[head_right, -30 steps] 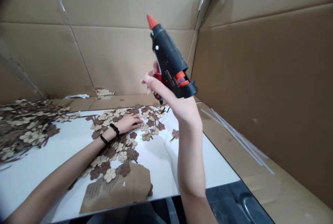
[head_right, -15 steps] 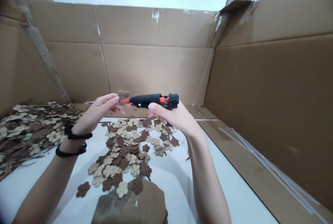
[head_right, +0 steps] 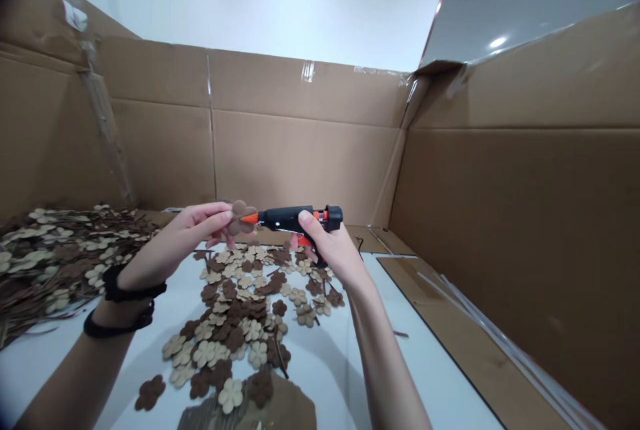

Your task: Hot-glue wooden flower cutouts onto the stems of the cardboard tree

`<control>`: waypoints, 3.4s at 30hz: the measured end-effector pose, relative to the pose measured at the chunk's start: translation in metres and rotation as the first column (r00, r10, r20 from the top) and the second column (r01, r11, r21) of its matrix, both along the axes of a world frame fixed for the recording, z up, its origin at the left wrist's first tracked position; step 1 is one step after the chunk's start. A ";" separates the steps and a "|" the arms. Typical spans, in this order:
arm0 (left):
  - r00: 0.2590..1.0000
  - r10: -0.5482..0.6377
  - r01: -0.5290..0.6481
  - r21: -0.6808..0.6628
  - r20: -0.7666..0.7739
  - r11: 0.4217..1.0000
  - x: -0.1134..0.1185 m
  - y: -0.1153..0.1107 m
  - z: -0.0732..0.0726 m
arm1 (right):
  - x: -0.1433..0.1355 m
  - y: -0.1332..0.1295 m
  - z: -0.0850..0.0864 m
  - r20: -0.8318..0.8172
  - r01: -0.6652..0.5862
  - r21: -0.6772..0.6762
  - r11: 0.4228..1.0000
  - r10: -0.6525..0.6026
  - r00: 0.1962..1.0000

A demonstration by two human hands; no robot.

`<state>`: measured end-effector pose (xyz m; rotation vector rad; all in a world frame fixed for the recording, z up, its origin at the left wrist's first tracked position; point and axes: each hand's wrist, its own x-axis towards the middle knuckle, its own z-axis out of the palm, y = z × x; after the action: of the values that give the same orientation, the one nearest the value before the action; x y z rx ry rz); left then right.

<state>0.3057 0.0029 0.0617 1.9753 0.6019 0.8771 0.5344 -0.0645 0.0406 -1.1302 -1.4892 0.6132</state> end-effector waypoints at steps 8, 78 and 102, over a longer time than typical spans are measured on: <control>1.000 0.007 -0.007 -0.015 -0.004 1.000 0.000 -0.004 0.003 | 0.001 0.006 -0.005 0.023 0.117 -0.031 0.993 -0.117 0.993; 0.739 0.127 0.151 0.346 -0.661 0.926 0.085 0.086 -0.176 | -0.004 0.012 0.000 -0.194 0.160 0.156 0.975 -0.128 0.973; 0.992 0.097 -0.084 0.159 -0.074 0.984 0.026 -0.003 -0.013 | 0.003 0.015 -0.001 -0.080 0.262 0.264 0.928 -0.250 0.965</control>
<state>0.3314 -0.0005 0.0491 2.1470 0.6934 0.9263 0.5374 -0.0497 0.0391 -1.0638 -1.3124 0.2411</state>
